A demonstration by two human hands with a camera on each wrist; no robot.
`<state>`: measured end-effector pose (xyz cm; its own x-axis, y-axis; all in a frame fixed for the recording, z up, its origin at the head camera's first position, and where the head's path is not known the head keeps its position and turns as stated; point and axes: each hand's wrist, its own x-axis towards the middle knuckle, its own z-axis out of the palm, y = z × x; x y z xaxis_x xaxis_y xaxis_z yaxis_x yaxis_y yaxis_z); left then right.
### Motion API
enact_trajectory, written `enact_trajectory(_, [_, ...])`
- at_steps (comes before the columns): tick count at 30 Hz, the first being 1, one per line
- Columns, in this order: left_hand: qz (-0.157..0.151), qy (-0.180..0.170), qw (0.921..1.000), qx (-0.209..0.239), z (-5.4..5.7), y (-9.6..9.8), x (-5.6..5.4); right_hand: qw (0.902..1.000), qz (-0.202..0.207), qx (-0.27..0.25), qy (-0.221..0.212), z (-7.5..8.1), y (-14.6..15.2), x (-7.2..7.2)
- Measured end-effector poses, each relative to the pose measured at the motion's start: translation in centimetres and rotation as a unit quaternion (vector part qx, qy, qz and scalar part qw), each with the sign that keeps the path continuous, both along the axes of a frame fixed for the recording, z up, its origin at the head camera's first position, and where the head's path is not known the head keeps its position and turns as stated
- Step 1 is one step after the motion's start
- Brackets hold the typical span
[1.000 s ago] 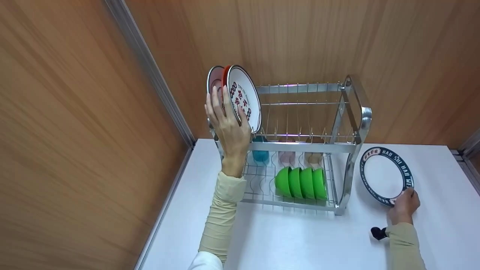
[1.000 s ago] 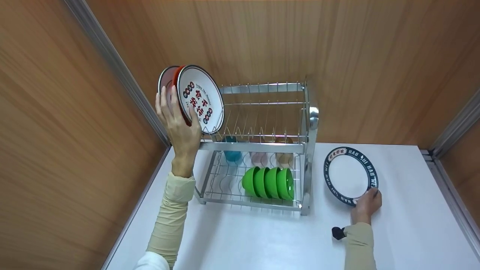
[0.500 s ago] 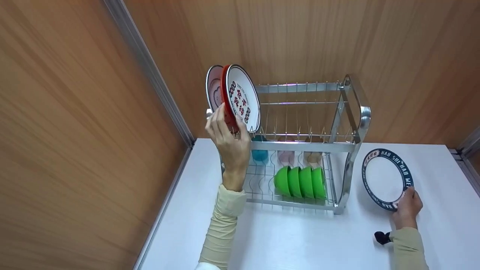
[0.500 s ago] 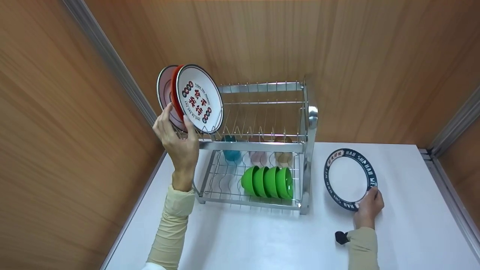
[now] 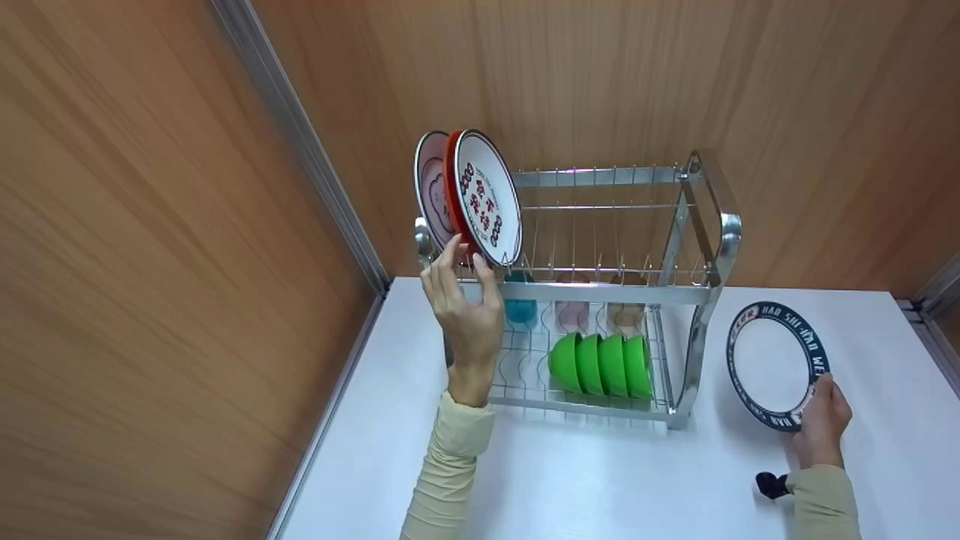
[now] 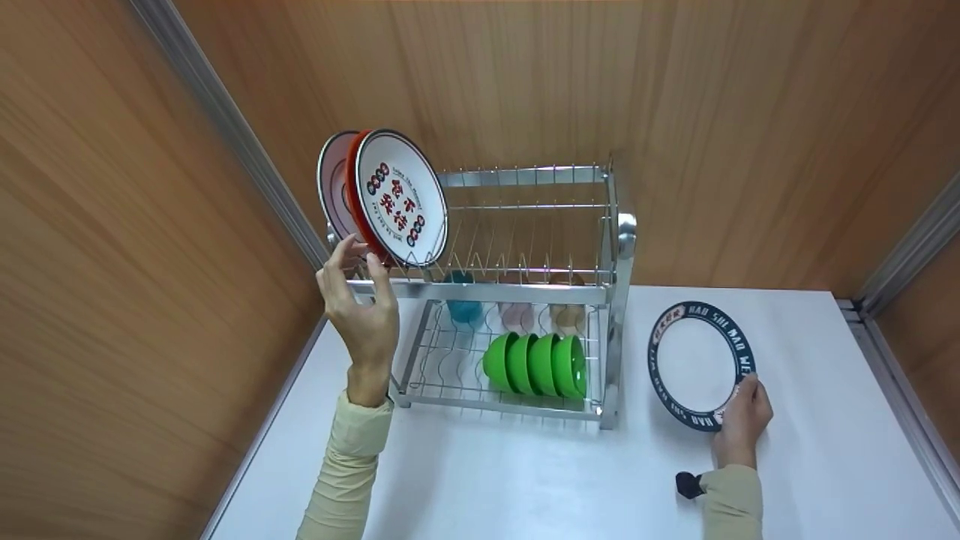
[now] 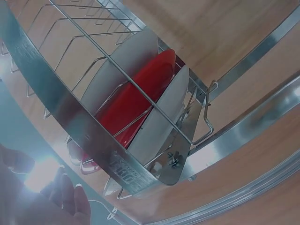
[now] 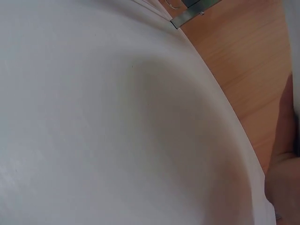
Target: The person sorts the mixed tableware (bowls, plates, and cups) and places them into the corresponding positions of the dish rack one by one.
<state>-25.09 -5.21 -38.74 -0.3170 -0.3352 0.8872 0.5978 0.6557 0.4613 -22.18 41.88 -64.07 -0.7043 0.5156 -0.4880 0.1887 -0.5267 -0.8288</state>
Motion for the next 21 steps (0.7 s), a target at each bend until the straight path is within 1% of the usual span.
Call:
enact_trajectory(5, [-0.004,-0.002,1.0000,0.003,-0.5,0.1,0.6,0.9998,0.013,0.000,0.012,0.5,0.2,0.7])
enact_trajectory(10, [-0.012,-0.021,0.9997,-0.002,-1.2,0.2,1.3,0.9996,0.019,0.005,0.021,1.0,0.1,1.1])
enact_trajectory(15, [-0.022,-0.032,0.9992,-0.003,-1.9,0.4,2.0,0.9992,0.024,0.015,0.027,1.6,-0.1,1.4])
enact_trajectory(18, [-0.029,-0.035,0.9990,0.000,-2.2,0.6,2.4,0.9985,0.026,0.007,0.048,2.1,-0.3,1.7])
enact_trajectory(21, [-0.030,-0.033,0.9990,0.001,-2.6,0.8,2.9,0.9964,0.034,-0.006,0.077,2.6,-0.5,2.1])
